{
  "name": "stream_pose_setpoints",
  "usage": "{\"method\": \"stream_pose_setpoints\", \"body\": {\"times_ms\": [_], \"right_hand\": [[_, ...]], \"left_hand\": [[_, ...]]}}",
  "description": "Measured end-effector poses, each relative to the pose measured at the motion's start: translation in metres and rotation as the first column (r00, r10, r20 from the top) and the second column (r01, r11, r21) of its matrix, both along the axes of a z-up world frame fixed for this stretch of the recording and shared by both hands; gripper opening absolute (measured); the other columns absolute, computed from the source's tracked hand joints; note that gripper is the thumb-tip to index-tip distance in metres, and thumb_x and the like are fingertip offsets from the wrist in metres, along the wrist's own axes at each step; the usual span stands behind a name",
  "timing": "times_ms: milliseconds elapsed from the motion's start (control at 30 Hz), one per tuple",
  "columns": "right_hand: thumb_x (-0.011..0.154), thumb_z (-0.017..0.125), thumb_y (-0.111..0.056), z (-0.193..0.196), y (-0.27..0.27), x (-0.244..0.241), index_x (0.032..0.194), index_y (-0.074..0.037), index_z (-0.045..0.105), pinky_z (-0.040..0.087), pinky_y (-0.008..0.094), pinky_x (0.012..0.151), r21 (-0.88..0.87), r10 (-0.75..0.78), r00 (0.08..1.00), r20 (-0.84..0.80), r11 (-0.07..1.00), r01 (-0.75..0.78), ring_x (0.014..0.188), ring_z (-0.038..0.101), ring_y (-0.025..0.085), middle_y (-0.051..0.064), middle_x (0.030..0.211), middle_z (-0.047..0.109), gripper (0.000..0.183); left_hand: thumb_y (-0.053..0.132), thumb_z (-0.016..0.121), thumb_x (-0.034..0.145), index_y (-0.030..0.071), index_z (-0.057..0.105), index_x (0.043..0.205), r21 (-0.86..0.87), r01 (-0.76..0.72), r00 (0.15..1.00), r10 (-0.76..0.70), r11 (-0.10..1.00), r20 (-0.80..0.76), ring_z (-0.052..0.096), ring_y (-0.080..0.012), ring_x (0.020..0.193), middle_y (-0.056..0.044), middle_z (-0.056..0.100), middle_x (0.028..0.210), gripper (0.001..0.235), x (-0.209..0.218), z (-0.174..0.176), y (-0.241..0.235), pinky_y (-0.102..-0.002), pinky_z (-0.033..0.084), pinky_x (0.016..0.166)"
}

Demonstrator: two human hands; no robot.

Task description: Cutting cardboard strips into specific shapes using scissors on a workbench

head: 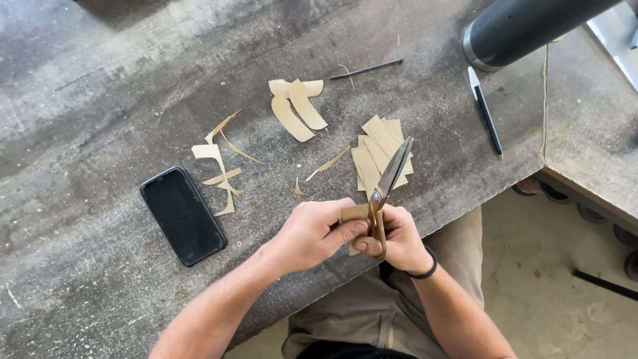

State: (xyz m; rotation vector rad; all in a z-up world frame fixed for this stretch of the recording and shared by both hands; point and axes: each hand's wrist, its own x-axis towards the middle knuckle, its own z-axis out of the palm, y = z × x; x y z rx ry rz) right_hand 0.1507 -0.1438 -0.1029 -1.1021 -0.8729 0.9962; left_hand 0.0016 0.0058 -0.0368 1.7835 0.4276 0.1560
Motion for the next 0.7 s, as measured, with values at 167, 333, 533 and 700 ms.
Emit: {"method": "stream_pose_setpoints", "body": {"times_ms": [167, 333, 533, 700], "right_hand": [[0.070, 0.093, -0.049, 0.013, 0.007, 0.001, 0.082, -0.002, 0.071, 0.048, 0.022, 0.039, -0.027, 0.161, 0.981, 0.106, 0.987, -0.159, 0.045, 0.060, 0.008, 0.006, 0.057, 0.070, 0.053], [0.070, 0.083, -0.075, 0.021, 0.009, -0.006, 0.079, -0.009, 0.072, 0.042, 0.021, 0.038, -0.065, 0.280, 0.906, 0.317, 0.960, -0.274, 0.042, 0.057, 0.009, 0.001, 0.059, 0.072, 0.067], [0.070, 0.078, -0.079, 0.017, 0.007, -0.004, 0.084, -0.006, 0.072, 0.042, 0.021, 0.037, -0.079, 0.304, 0.908, 0.287, 0.953, -0.294, 0.043, 0.056, 0.007, 0.002, 0.059, 0.071, 0.074], [0.072, 0.079, -0.077, 0.018, 0.007, -0.004, 0.084, -0.008, 0.071, 0.041, 0.020, 0.037, -0.051, 0.297, 0.904, 0.307, 0.954, -0.296, 0.042, 0.055, 0.006, 0.001, 0.058, 0.070, 0.071]], "left_hand": [[0.022, 0.068, 0.098, 0.017, 0.069, 0.086, -0.057, -0.197, 0.966, 0.204, 0.979, 0.158, 0.066, -0.0157, 0.050, 0.001, 0.064, 0.055, 0.013, -0.009, 0.020, 0.013, -0.026, 0.052, 0.048], [0.013, 0.070, 0.096, 0.011, 0.070, 0.086, -0.120, -0.299, 0.907, 0.321, 0.947, 0.271, 0.069, -0.0130, 0.052, -0.002, 0.065, 0.057, 0.010, -0.021, 0.031, 0.023, -0.024, 0.055, 0.048], [0.012, 0.072, 0.095, 0.009, 0.069, 0.087, -0.040, -0.316, 0.898, 0.312, 0.948, 0.309, 0.064, -0.0139, 0.047, -0.003, 0.063, 0.053, 0.009, -0.021, 0.030, 0.017, -0.025, 0.051, 0.044], [0.010, 0.070, 0.097, 0.006, 0.070, 0.087, -0.120, -0.287, 0.899, 0.310, 0.951, 0.310, 0.071, -0.0156, 0.054, -0.010, 0.069, 0.061, 0.010, -0.021, 0.041, 0.016, -0.025, 0.055, 0.049]]}}
